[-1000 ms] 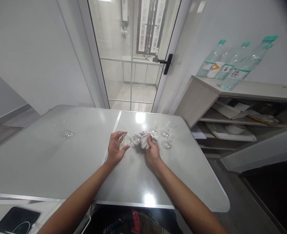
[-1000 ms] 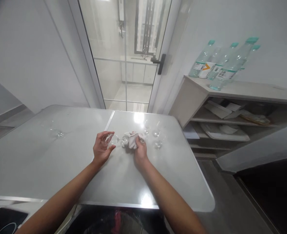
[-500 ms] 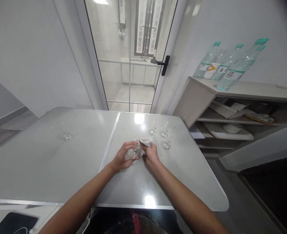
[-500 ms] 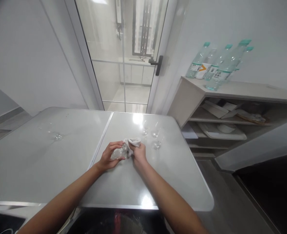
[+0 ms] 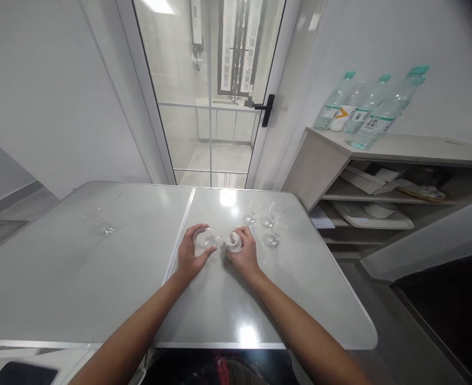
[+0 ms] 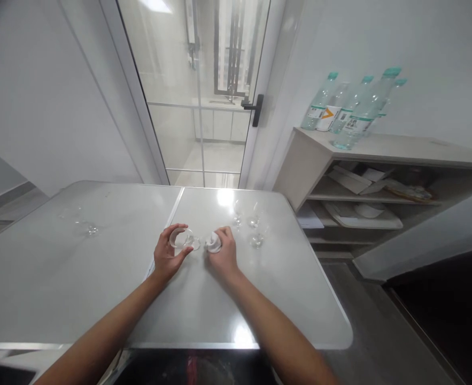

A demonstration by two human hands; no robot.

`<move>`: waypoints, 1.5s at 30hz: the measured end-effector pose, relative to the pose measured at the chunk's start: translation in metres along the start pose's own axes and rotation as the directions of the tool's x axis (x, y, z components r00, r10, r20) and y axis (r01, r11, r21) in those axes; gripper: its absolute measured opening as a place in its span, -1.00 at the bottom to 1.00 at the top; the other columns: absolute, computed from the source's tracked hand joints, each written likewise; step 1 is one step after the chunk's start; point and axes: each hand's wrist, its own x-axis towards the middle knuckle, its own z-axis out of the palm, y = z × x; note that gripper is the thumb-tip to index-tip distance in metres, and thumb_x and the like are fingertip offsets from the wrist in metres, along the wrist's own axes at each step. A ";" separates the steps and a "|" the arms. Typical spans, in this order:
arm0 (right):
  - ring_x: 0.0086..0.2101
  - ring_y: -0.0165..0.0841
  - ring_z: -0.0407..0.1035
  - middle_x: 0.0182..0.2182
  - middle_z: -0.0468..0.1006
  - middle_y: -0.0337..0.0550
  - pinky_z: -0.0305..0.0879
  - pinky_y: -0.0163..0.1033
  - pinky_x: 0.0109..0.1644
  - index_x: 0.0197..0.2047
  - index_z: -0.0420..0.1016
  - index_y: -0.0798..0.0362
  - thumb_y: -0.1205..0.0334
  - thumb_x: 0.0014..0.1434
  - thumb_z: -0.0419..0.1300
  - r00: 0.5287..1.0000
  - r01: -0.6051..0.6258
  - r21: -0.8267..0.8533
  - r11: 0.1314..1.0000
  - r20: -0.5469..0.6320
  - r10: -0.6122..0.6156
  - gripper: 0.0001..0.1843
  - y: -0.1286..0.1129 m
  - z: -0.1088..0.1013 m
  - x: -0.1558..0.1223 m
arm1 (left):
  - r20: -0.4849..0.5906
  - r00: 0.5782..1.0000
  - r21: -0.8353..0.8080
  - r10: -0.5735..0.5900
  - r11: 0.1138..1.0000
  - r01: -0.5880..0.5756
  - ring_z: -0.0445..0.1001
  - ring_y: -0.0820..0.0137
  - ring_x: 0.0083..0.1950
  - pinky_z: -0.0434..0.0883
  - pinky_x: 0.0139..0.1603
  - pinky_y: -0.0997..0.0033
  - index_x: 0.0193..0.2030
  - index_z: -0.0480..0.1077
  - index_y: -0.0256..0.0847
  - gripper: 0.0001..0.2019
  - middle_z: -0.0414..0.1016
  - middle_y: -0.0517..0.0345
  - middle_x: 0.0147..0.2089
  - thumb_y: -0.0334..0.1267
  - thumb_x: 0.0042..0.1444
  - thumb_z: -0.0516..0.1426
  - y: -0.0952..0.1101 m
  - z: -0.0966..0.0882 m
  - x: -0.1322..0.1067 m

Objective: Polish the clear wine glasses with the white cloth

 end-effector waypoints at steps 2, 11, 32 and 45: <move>-0.22 -0.30 0.43 -0.17 0.48 -0.12 0.34 -0.27 -0.14 -0.16 0.55 0.03 0.34 0.07 0.20 0.968 0.153 -0.091 0.984 0.213 -0.131 -0.76 -0.010 -0.003 -0.004 | -0.074 0.995 -0.035 -0.060 0.998 0.057 0.53 0.10 0.21 0.50 0.23 -0.06 0.35 0.28 -0.06 -0.29 0.48 -0.10 0.19 -0.28 0.08 0.42 -0.001 0.000 0.002; -0.38 -0.32 0.52 0.37 0.31 0.02 0.35 -0.20 -0.27 0.46 0.18 -0.19 0.32 0.05 0.23 0.698 0.418 -0.547 0.726 0.704 0.129 -0.10 -0.040 0.009 -0.023 | 0.009 0.971 -0.048 -0.239 0.970 0.240 0.53 0.09 0.23 0.49 0.20 -0.01 0.28 0.36 -0.07 -0.39 0.52 -0.10 0.22 -0.16 0.11 0.41 -0.004 0.000 0.001; -0.01 0.04 0.62 0.41 -0.01 0.79 0.48 -0.04 0.00 0.53 0.00 0.42 0.39 0.18 0.19 0.742 -0.031 -0.914 0.404 0.250 0.622 -0.10 -0.024 -0.013 -0.009 | 0.133 0.940 -0.050 -0.315 0.945 0.324 0.43 0.14 0.28 0.40 0.27 0.00 0.38 0.23 -0.02 -0.54 0.22 -0.15 0.44 0.04 0.44 0.03 -0.004 0.002 0.002; -0.11 -0.01 0.64 0.40 0.08 0.73 0.45 -0.09 -0.08 0.45 0.18 0.36 0.38 0.19 0.22 0.792 -0.094 -0.908 0.408 0.180 0.583 -0.21 -0.041 -0.022 -0.007 | 0.130 0.938 -0.002 -0.322 0.946 0.325 0.46 0.24 0.12 0.44 0.12 0.15 0.24 0.33 -0.07 -0.66 0.32 -0.10 0.30 -0.03 0.44 0.05 -0.006 0.002 0.002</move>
